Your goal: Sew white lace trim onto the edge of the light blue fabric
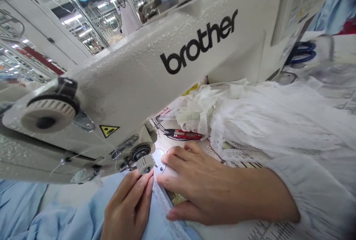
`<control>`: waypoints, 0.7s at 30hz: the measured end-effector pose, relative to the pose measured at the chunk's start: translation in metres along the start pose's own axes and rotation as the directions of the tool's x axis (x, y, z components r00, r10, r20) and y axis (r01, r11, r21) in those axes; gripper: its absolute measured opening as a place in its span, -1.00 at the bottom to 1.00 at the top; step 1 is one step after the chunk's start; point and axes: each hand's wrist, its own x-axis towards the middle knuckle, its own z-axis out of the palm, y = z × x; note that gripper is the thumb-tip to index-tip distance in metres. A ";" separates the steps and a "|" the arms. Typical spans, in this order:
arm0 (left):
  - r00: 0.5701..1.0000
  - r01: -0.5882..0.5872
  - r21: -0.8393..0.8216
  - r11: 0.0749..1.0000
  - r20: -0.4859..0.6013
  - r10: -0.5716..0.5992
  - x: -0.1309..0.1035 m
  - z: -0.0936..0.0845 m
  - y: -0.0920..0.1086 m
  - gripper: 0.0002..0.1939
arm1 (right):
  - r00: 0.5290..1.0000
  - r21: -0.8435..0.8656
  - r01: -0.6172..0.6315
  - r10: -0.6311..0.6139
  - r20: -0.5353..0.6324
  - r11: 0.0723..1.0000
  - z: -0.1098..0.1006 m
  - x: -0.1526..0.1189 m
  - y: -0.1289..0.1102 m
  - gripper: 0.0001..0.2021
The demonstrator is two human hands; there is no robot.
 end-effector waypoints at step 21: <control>0.997 -0.001 -0.075 0.997 0.082 0.007 -0.015 -0.006 0.018 -0.64 | 0.995 -0.008 0.094 -0.094 0.029 0.996 -0.002 -0.010 -0.004 -0.67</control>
